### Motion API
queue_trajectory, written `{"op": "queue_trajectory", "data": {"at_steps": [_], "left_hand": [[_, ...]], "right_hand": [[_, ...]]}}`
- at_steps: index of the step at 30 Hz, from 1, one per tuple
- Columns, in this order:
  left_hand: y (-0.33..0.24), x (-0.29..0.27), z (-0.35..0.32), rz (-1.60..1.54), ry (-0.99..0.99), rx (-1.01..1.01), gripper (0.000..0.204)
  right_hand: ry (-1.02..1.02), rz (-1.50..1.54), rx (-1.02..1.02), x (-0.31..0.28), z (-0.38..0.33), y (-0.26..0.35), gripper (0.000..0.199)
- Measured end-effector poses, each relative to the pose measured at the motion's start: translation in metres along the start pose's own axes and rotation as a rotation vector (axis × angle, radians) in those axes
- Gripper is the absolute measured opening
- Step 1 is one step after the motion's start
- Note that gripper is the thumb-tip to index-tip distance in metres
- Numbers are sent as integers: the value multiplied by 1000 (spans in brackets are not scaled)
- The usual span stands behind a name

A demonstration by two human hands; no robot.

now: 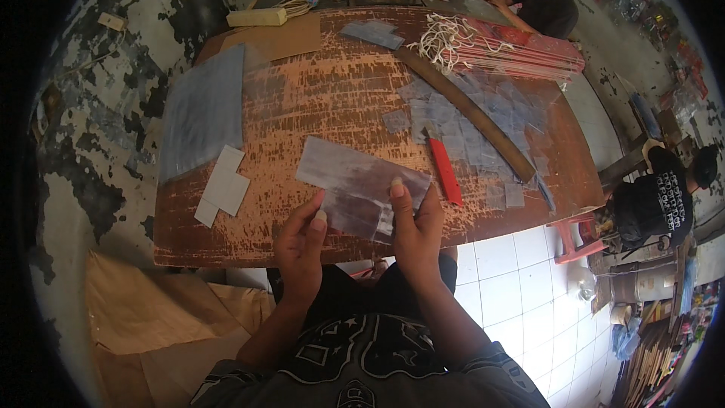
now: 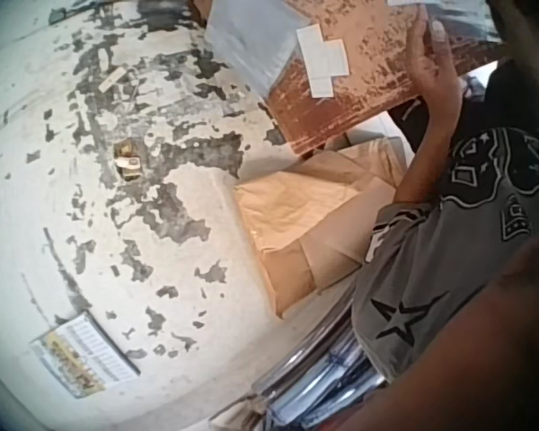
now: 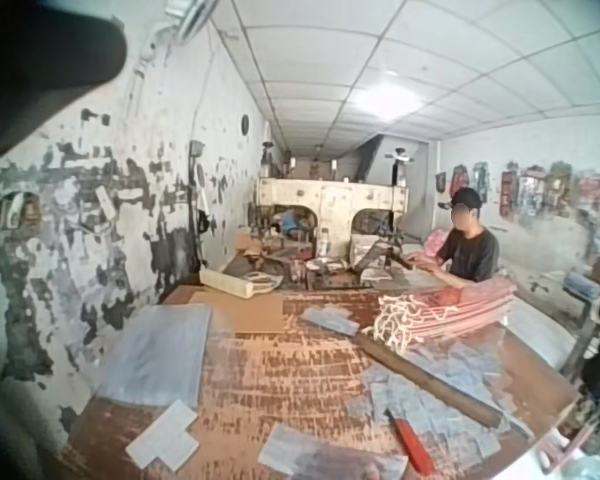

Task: The person cuts a small gray rectangular sheet using a utility knife on a wooden table.

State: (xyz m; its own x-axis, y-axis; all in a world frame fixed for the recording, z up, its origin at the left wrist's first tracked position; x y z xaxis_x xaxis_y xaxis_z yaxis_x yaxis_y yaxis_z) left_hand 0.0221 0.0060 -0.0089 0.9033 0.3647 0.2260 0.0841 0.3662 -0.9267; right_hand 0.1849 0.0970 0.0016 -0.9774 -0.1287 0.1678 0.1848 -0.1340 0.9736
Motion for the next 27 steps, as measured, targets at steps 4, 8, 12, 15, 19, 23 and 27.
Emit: {"op": "queue_trajectory", "data": {"at_steps": [4,8,12,15,19,23,27], "left_hand": [[2,1,-1,-12,-4,7,38],[4,-2,-6,5,6,-19,38],[4,-1,-7,-10,-1,30,37],[4,1,-7,-9,-41,35,37],[4,0,-12,34,-57,18,35],[6,-2,-15,25,-79,-2,35],[5,0,-15,-16,-84,18,34]], "right_hand": [[-6,5,36,-1,0,0,35],[-17,7,8,2,3,9,39],[-12,-41,-25,-4,7,5,39],[-16,12,-31,-1,7,14,38],[-21,25,6,-4,7,6,36],[-22,13,12,-5,8,3,36],[-43,11,-5,-3,7,9,37]]}}
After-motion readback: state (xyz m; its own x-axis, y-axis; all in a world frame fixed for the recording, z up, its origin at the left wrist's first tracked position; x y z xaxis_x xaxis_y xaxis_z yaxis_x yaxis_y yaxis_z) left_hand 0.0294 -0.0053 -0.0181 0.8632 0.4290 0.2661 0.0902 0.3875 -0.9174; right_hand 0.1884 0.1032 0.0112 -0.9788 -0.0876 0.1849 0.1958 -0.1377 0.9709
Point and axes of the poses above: each hand's wrist, its own z-axis towards the middle knuckle, its own x-axis out of the palm, y = z × x, the point moved 5 cm from there along z, towards the middle knuckle, and after that the axes turned 3 degrees about x, right-handed, at the moved point
